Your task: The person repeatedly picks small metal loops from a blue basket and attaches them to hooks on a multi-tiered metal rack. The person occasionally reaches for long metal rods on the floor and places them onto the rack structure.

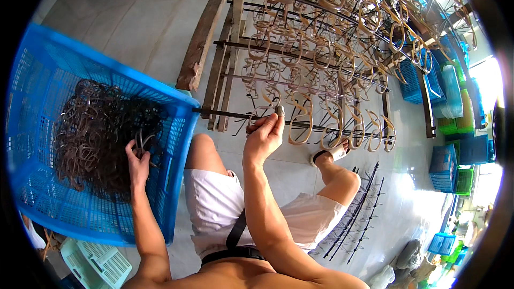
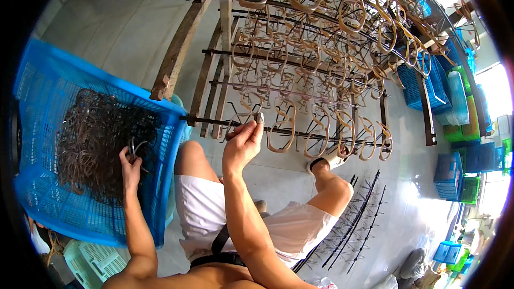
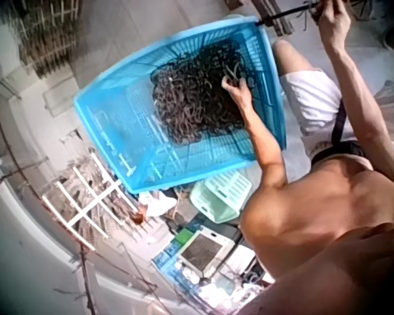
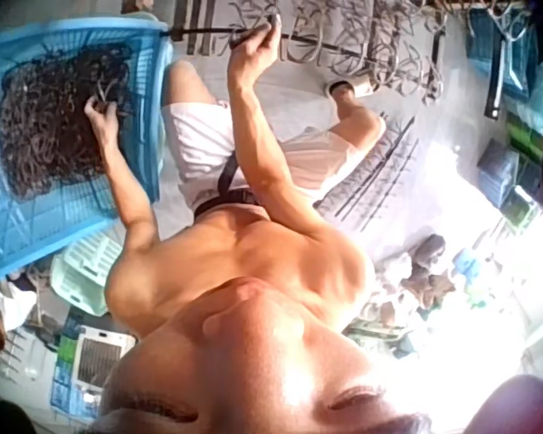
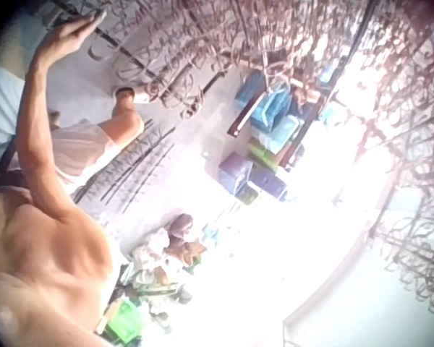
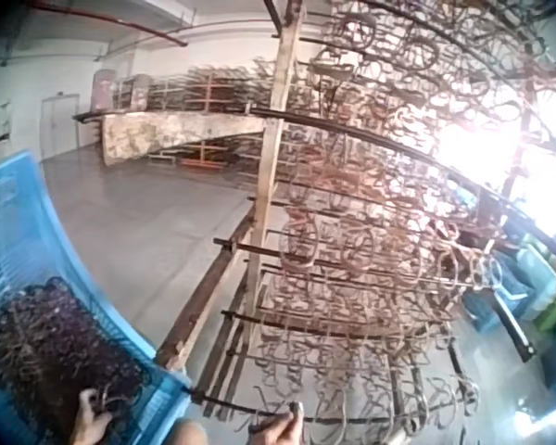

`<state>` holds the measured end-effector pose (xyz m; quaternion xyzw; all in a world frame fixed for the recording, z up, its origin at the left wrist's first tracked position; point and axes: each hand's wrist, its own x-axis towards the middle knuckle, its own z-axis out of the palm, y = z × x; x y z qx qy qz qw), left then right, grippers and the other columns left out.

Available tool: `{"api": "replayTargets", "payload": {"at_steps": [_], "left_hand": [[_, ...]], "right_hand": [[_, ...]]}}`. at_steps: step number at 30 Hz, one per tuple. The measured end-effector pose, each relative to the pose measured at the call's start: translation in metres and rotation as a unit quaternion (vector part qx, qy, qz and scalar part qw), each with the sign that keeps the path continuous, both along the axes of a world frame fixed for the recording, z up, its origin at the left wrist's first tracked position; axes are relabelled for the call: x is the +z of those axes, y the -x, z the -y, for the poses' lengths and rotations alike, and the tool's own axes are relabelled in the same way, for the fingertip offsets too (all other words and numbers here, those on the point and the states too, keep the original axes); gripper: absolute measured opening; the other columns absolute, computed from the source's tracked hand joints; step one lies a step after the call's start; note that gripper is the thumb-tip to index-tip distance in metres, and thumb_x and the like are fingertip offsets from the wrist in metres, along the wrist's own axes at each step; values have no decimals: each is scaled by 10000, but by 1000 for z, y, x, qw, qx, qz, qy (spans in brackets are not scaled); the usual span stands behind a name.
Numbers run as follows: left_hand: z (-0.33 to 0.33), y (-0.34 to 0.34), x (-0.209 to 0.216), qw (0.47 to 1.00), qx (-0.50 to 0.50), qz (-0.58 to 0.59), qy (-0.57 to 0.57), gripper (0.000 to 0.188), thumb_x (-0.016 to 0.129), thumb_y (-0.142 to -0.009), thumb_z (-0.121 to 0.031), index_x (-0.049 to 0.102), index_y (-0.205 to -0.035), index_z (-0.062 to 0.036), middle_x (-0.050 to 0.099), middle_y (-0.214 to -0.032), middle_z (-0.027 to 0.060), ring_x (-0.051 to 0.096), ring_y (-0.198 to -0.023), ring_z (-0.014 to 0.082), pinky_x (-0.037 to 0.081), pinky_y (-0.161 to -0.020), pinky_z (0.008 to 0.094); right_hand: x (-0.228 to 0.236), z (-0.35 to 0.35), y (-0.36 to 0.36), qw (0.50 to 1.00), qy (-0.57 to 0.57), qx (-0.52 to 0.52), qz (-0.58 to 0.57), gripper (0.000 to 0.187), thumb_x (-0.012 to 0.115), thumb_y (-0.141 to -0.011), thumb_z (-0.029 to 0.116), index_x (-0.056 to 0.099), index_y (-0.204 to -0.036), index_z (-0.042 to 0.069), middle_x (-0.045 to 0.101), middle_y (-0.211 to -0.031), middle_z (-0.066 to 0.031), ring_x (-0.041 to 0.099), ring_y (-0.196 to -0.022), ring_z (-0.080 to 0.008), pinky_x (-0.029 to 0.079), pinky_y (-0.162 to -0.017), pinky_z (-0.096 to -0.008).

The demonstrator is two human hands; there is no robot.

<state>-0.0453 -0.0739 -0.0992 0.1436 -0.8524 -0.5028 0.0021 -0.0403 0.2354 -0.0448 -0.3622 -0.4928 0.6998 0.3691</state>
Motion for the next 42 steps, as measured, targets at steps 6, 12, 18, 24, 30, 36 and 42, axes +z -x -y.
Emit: {"api": "replayTargets", "payload": {"at_steps": [6,12,18,24,30,36,42], "left_hand": [[-2,-2,-12,972,-5,-44,231,536,558,-807,-11,351,-1301,-27,510,-1195,258,536,-1077,381,425,-908,414],[-11,-6,-9,974,-99,117,167,583,586,-771,-45,352,-1305,-52,550,-1132,245,528,-1074,388,419,-898,424],[-19,-6,10,974,-94,151,137,601,563,-793,-98,348,-1351,-41,558,-1142,215,540,-1062,342,410,-908,384],[-11,-9,-1,985,-69,85,136,497,547,-784,-91,440,-1261,5,582,-1086,207,575,-987,327,431,-877,368],[-16,-14,16,982,-60,101,151,475,527,-794,-115,455,-1244,18,570,-1132,198,558,-1039,309,417,-905,360],[-21,-25,38,986,-31,48,-158,513,510,-754,-86,470,-1259,-8,567,-987,62,526,-932,158,411,-846,291],[-54,-40,82,895,-73,-5,-441,510,507,-755,-63,478,-1260,2,537,-879,56,486,-781,121,390,-714,258]], "right_hand": [[-5,-4,-5,998,-38,51,9,217,416,-983,188,481,-820,61,435,-551,25,405,-423,-53,372,-386,-219],[-12,0,-10,979,-157,127,37,188,417,-975,140,511,-875,11,429,-500,12,390,-413,-51,359,-386,-226],[-15,-8,-10,953,-256,125,105,207,436,-965,148,492,-828,3,449,-482,-23,408,-406,-79,349,-382,-260],[-14,-12,-14,947,-259,145,123,314,478,-932,82,514,-1233,2,459,-513,-45,427,-431,-102,383,-421,-264],[-11,-22,-13,961,-221,126,105,288,463,-948,122,528,-1201,-1,458,-515,-14,409,-433,-79,362,-410,-247],[-3,-30,-12,987,-10,159,37,239,522,-935,244,504,-879,11,442,-537,23,423,-459,-56,359,-405,-226],[-25,-24,-40,986,-5,143,80,313,542,-917,288,526,-868,-20,540,-670,-27,512,-579,-91,413,-510,-239]]}}
